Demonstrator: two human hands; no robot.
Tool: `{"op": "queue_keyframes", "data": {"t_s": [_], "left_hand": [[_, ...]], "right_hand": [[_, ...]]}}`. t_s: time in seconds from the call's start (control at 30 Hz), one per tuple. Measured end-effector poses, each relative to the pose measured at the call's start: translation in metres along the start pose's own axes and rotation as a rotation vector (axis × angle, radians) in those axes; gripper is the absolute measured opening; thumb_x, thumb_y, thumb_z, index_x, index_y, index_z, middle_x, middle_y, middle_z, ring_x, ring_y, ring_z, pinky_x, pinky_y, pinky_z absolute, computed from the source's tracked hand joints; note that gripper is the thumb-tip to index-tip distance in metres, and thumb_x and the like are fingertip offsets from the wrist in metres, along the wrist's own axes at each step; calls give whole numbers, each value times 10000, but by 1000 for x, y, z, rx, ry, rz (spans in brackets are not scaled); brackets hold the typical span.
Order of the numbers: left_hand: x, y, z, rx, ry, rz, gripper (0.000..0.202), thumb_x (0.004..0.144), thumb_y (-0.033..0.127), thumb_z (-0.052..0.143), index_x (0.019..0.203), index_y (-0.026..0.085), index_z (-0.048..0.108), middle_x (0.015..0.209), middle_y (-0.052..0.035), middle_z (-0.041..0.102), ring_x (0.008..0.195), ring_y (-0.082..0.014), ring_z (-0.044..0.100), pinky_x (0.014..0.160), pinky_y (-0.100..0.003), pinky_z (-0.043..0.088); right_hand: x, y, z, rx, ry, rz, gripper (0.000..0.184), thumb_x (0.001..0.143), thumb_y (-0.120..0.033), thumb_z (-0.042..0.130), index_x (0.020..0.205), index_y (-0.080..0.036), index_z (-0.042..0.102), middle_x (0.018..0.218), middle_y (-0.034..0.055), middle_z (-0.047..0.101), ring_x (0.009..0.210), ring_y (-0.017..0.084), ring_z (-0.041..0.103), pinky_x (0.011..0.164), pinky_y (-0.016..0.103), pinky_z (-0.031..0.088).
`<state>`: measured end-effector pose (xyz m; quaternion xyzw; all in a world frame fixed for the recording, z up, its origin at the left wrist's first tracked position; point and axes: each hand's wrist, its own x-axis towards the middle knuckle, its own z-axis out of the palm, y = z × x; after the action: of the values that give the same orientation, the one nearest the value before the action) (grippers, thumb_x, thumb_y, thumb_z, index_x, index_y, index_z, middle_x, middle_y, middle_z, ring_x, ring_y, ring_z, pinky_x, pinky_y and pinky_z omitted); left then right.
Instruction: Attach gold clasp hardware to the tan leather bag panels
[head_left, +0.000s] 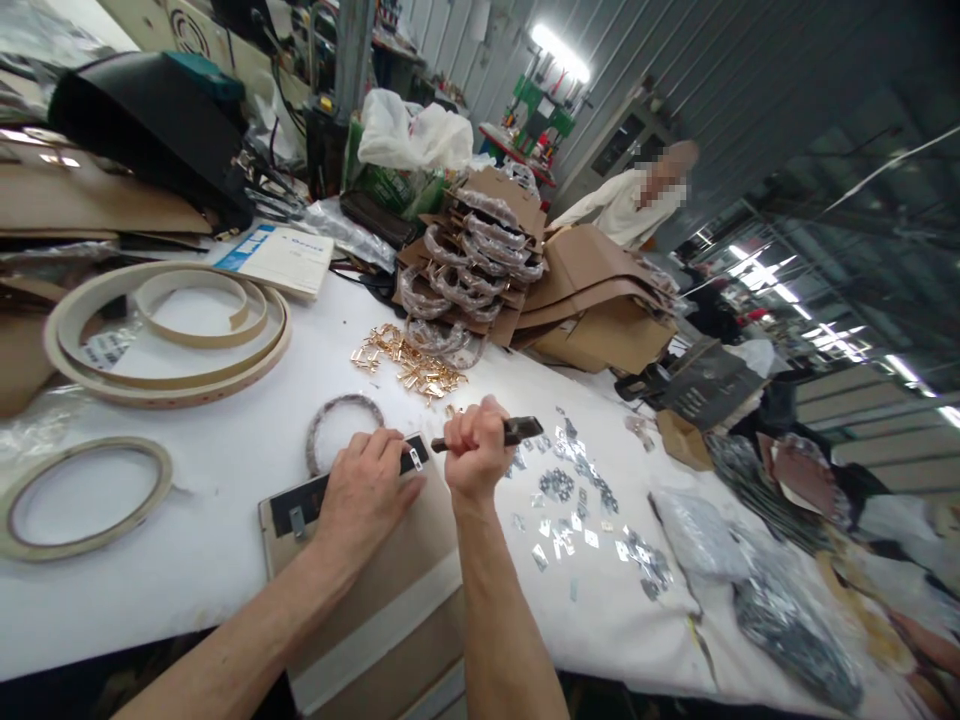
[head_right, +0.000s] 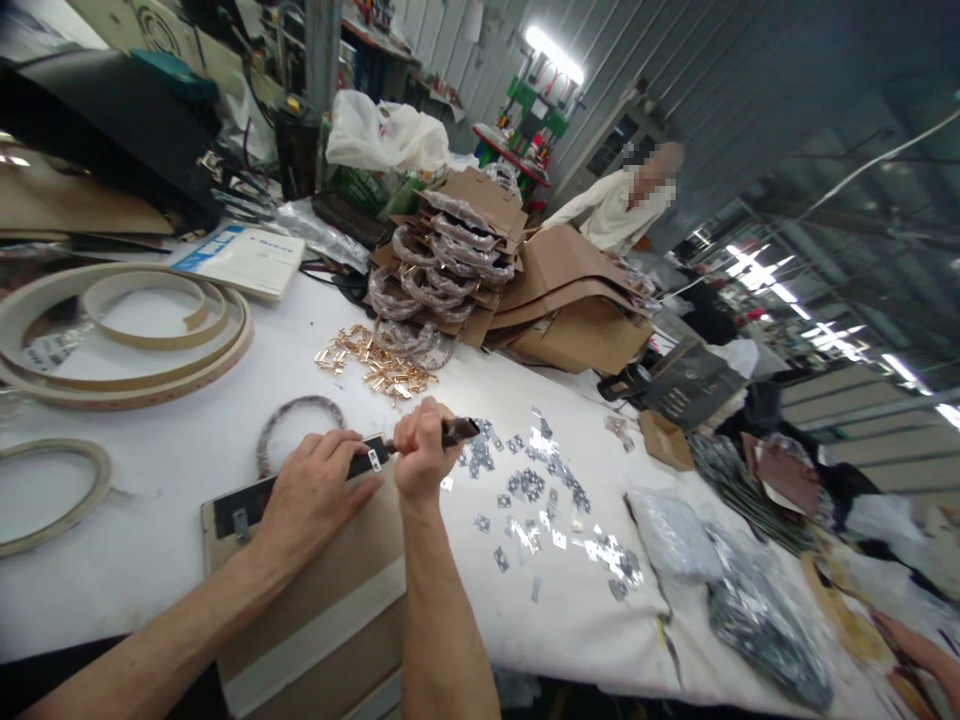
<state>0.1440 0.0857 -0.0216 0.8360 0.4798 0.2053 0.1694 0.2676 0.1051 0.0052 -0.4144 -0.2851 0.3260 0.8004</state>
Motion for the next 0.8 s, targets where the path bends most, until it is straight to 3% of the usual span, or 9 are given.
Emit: {"op": "queue_keyframes", "data": {"t_s": [0.07, 0.23, 0.37, 0.47, 0.53, 0.67, 0.8], "left_hand": [[0, 0, 1, 4, 11, 7, 291, 895, 340, 749, 1113, 164, 670, 1220, -122, 695, 1071, -333, 600, 885, -463, 528], [2, 0, 2, -17, 24, 11, 294, 906, 356, 738, 1115, 163, 661, 1178, -131, 690, 1067, -324, 604, 916, -466, 534], [-1, -9, -8, -84, -29, 85, 453, 797, 337, 857, 1154, 142, 656, 1285, -148, 675, 1150, -333, 606, 981, -476, 549], [-17, -25, -20, -97, 2, 163, 521, 773, 326, 885, 1207, 149, 659, 1368, -151, 654, 1240, -340, 584, 1051, -497, 532], [-28, -35, -26, -102, 36, 159, 504, 798, 344, 869, 1227, 167, 671, 1340, -131, 681, 1229, -327, 601, 1048, -500, 537], [-41, -47, -29, -138, 59, 145, 475, 833, 379, 839, 1246, 187, 706, 1338, -113, 708, 1237, -311, 624, 1045, -486, 533], [-40, -49, -25, -120, 69, 123, 434, 816, 430, 849, 1198, 247, 752, 1321, -65, 742, 1259, -326, 634, 1088, -539, 464]], "right_hand": [[-2, 6, -3, -24, 15, -8, 530, 863, -427, 704, 589, -239, 290, 451, -133, 247, 353, 39, 206, 362, 200, 213], [-10, 25, -14, -77, 49, 142, 491, 836, -417, 742, 634, -242, 330, 456, -143, 270, 349, 42, 217, 351, 195, 187], [-10, -12, -15, -12, 36, -29, 489, 863, -351, 723, 617, -221, 320, 495, -126, 265, 392, 37, 204, 379, 196, 168], [-20, -42, -9, -32, 32, -144, 396, 898, -316, 699, 657, -204, 405, 562, -95, 349, 456, 54, 325, 434, 198, 255], [-33, -48, -4, -37, 31, -147, 327, 923, -303, 681, 709, -207, 454, 585, -93, 356, 466, 58, 329, 444, 199, 262], [-60, -29, 5, 27, -46, -91, 380, 959, -304, 632, 682, -216, 387, 541, -115, 244, 416, 56, 189, 408, 211, 173], [-75, -5, 10, 85, -39, -118, 462, 987, -315, 575, 641, -212, 288, 519, -112, 216, 404, 59, 157, 397, 212, 186]]}}
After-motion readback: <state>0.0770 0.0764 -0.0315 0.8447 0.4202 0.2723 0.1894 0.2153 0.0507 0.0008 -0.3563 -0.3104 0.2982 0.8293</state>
